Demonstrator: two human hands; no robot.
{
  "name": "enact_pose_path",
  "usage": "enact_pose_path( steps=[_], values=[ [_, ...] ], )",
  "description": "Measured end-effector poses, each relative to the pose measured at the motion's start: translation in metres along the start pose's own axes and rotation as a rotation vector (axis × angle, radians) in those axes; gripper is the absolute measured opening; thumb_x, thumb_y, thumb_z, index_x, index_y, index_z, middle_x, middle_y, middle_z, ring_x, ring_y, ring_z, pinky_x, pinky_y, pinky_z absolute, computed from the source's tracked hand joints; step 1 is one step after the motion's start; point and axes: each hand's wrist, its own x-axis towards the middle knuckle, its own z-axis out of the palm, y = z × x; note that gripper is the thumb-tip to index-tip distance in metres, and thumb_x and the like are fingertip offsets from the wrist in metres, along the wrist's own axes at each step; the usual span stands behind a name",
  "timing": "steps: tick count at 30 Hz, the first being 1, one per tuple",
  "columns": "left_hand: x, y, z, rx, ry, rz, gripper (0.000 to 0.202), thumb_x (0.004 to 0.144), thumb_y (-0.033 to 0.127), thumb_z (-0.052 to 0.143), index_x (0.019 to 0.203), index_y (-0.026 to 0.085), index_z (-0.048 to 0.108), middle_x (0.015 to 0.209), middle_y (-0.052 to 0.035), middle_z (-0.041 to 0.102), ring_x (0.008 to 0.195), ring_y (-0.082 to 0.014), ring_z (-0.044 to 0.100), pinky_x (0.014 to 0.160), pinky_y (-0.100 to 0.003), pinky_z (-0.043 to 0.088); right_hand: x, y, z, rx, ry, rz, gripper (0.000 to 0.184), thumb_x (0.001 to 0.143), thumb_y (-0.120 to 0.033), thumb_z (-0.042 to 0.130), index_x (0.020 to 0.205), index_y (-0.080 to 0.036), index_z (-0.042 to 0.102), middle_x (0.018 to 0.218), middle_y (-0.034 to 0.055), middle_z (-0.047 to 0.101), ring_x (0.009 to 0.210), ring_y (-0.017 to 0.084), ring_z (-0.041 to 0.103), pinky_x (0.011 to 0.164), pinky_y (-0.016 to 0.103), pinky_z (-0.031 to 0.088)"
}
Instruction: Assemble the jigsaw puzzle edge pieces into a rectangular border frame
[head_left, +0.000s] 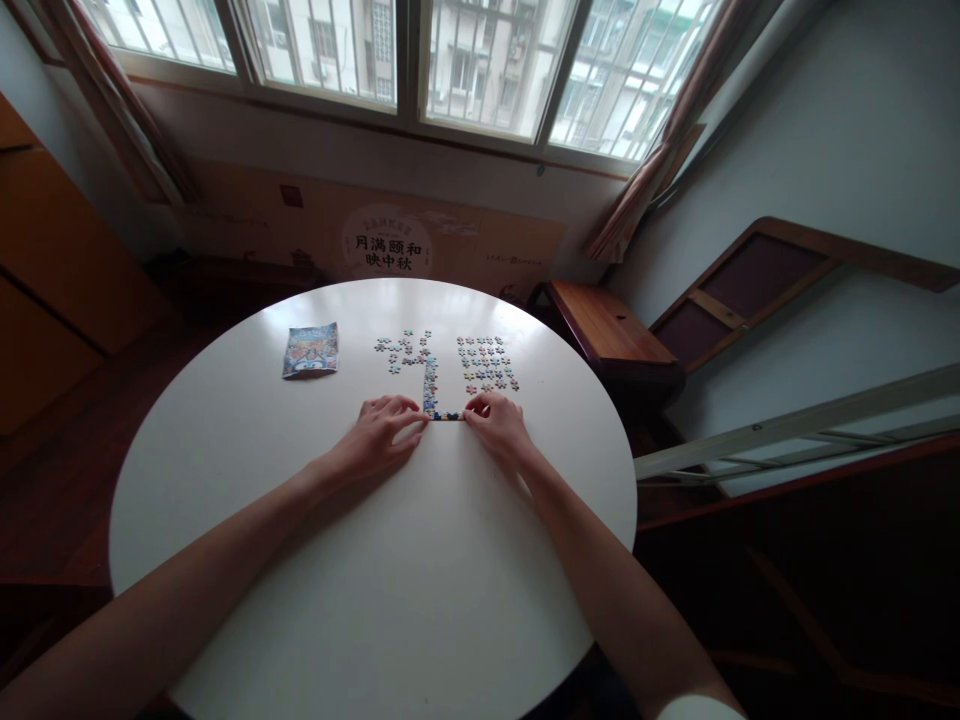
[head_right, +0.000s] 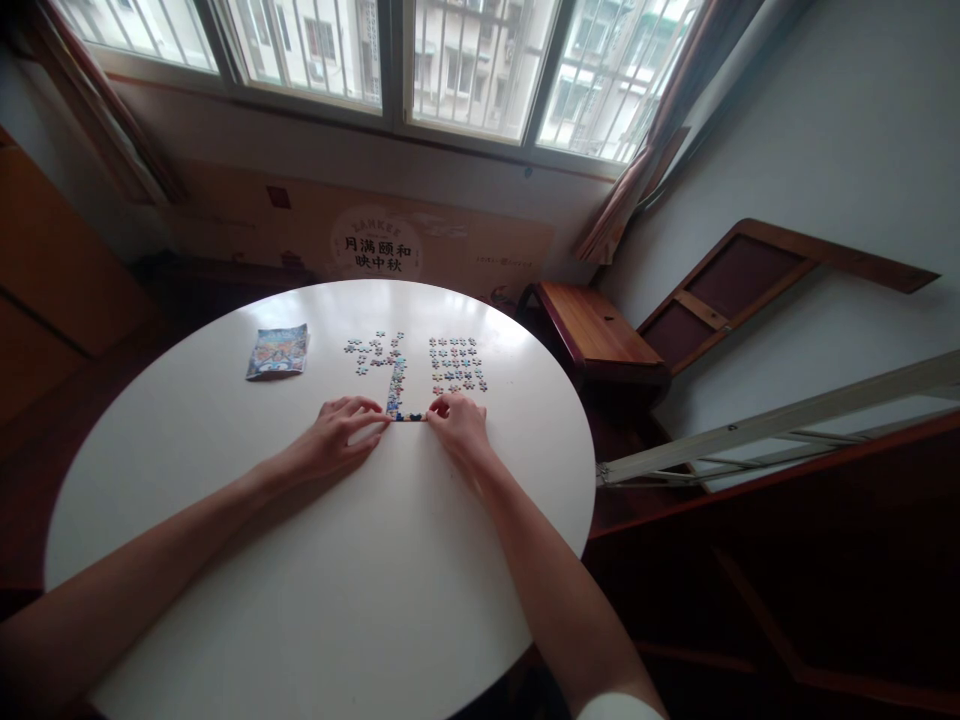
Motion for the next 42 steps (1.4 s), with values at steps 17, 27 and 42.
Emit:
enact_pose_path(
  steps=[17,27,42],
  values=[
    [-0.0005,0.0008,-0.0013,-0.015,-0.016,-0.004,0.029,0.090,0.035,0.050,0.114,0.031,0.065,0.116,-0.0059,0.061,0.109,-0.0238,0.053,0.097,-0.043,0.034,0.0054,0.0075,-0.0041,-0.052,0.033,0.050,0.018,0.082,-0.025,0.052,0.088,-0.023,0.069,0.068,-0.0002,0.064,0.068,0.016,0.058,0.073,0.029,0.039],
    [0.0002,0.0026,-0.0034,-0.010,-0.015,0.000,0.028,0.091,0.034,0.050,0.114,0.031,0.064,0.116,-0.0053,0.061,0.109,-0.0239,0.053,0.096,-0.042,0.034,0.0024,0.0080,0.0004,-0.095,0.007,0.002,0.015,0.084,-0.028,0.052,0.089,-0.024,0.066,0.068,-0.0021,0.065,0.067,0.015,0.057,0.080,0.032,0.034],
    [0.0001,0.0014,-0.0024,0.011,-0.023,0.003,0.029,0.092,0.035,0.048,0.115,0.030,0.063,0.117,-0.0060,0.060,0.110,-0.0239,0.053,0.096,-0.043,0.033,0.0009,0.0053,-0.0013,-0.107,-0.021,-0.015,0.016,0.086,-0.030,0.052,0.092,-0.024,0.065,0.067,-0.0025,0.064,0.066,0.014,0.056,0.078,0.031,0.031]
  ],
)
